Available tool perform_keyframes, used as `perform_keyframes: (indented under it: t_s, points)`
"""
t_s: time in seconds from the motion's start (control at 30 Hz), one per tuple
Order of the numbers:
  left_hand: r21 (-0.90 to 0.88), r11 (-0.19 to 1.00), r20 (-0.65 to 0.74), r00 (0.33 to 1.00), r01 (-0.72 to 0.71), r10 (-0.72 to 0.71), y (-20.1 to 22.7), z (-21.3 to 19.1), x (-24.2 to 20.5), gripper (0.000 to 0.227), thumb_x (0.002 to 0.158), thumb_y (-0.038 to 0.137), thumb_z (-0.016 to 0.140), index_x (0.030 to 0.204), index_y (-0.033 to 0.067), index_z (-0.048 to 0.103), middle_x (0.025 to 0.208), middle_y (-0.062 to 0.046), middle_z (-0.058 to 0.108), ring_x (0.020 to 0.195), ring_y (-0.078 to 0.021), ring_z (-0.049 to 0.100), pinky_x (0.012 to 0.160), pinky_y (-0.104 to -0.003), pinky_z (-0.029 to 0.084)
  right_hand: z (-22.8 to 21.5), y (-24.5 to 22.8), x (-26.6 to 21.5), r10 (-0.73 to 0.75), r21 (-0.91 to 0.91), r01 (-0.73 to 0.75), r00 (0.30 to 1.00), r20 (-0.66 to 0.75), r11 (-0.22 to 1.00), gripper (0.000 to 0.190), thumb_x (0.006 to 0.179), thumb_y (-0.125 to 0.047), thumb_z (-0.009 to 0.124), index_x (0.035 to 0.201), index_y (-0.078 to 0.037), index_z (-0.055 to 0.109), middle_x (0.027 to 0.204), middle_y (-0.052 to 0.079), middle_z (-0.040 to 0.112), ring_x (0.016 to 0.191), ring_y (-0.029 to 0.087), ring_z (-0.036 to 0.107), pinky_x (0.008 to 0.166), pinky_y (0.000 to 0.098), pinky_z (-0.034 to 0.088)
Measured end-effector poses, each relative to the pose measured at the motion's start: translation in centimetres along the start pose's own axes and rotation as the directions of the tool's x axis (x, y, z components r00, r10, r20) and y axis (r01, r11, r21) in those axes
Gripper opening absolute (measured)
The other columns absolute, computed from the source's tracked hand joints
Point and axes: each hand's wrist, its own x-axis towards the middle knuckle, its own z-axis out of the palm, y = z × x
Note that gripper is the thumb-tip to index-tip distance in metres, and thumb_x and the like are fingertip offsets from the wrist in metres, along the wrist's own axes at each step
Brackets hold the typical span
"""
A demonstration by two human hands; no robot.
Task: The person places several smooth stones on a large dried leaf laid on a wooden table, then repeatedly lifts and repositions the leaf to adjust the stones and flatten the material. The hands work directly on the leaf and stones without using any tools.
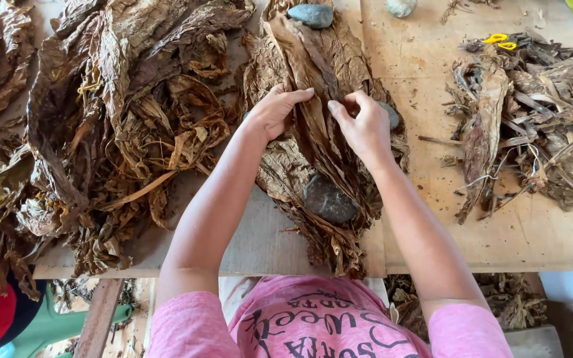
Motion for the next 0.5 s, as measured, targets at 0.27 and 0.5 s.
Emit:
perform_keyframes:
  t_s: [0.27, 0.5]
  points:
    - [0.116, 0.991, 0.047, 0.996, 0.070, -0.076, 3.8, 4.5, -5.0, 0.031, 0.070, 0.015, 0.082, 0.096, 0.0090, 0.066, 0.081, -0.014, 0.070, 0.067, -0.0305, 0.072, 0.054, -0.048, 0.060, 1.0, 1.7, 1.1, 0.099, 0.198, -0.072, 0.986, -0.132, 0.978, 0.022, 0.092, -0.030, 0.058, 0.096, -0.011, 0.068, 0.085, 0.014, 0.065, 0.085, 0.029, 0.065, 0.074, 0.0417, 0.050]
    - [0.184, 0.983, -0.018, 0.999, -0.024, 0.028, 3.3, 0.4, -2.7, 0.026, 0.077, 0.019, 0.079, 0.096, 0.0072, 0.067, 0.082, -0.014, 0.071, 0.069, -0.0298, 0.073, 0.054, -0.048, 0.061, 2.7, 11.6, 3.5, 0.279, 0.329, -0.181, 0.917, -0.284, 0.927, 0.024, 0.094, -0.025, 0.052, 0.100, -0.006, 0.066, 0.091, 0.014, 0.062, 0.087, 0.024, 0.060, 0.079, 0.0372, 0.048]
